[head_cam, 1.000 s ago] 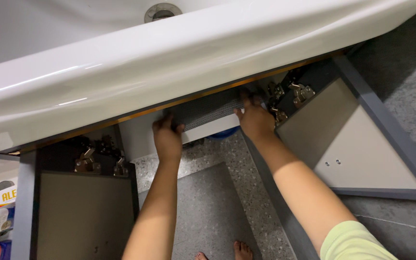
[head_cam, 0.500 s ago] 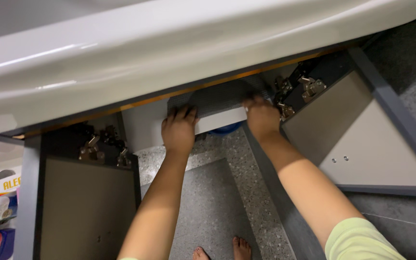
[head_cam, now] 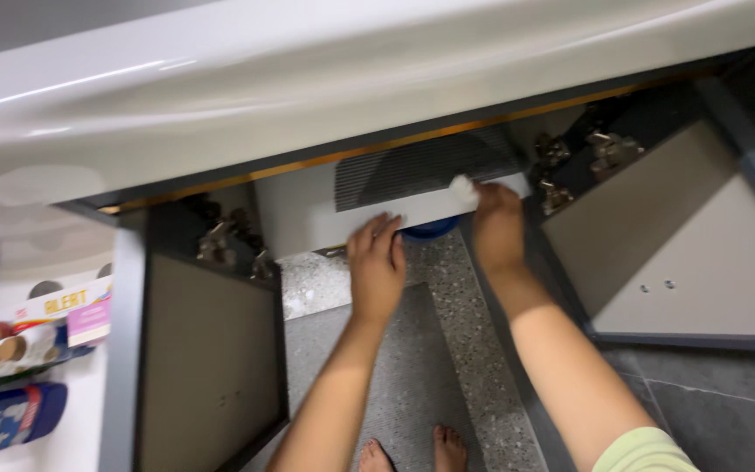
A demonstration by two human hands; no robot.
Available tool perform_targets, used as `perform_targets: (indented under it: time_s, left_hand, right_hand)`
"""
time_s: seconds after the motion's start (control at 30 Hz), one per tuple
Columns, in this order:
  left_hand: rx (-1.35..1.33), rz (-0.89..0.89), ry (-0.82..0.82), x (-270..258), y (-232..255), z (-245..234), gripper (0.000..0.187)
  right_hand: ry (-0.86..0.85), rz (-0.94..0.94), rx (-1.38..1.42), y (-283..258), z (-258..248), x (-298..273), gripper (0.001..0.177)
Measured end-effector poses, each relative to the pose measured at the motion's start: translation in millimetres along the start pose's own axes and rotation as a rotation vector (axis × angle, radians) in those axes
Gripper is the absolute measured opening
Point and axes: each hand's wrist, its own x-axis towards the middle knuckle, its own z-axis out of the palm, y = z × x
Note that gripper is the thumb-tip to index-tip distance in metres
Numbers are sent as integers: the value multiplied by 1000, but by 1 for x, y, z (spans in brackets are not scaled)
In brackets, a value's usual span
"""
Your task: The person removes several cleaning product bottles from the cabinet under the sink and places them on the toilet lid. They then tear off a sheet of tissue and wipe the exterior and interior surfaces of the cabinet. Finally, the person returns the bottles to the cabinet.
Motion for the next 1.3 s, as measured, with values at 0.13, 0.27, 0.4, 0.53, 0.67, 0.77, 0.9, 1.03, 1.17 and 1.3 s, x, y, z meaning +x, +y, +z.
perform_targets:
  time_s: [0.13,0.27,0.4,0.53,0.67,0.77,0.9,1.03,1.17,1.3]
  left_hand:
    - [-340,-217,10,-22,-4,-23,38]
    - [-547,-371,99,-36,-30,-47,49]
    - [-955,-733,173,-42,-64,-70,48]
    - [-886,-723,300,-48,-71,-86,35]
    - [-683,-631,408,-45,-56,-106,38]
    - [-574,-540,373,-45,-42,-123,47]
    - [-560,-514,324,-49,-29,-136,55]
    - [-617,-483,318,-52,-30,-129,58]
    - [-669,-367,376,-54,-34,-124,59]
    - [-722,-344,421,-57,-31,-128,58]
  right_hand:
    - [-174,-316,55,-67,17,-40,34]
    - [-587,9,643,-128,35,-67,38]
    - [-754,335,1003,-147,31,-65,30]
    - [-755,364,998,-156,26,-43,40]
    - [-351,35,362,-188,49,-22,35]
    - [-372,-582,-41,-210,77,-32,66]
    - [-577,-489,345,-222,124,-67,54]
    - [-686,-777,-376,-230,236,10,100]
    - [-349,-378,327,-219,313,60,50]
    - [-271,-6,1051,-239,357,75,32]
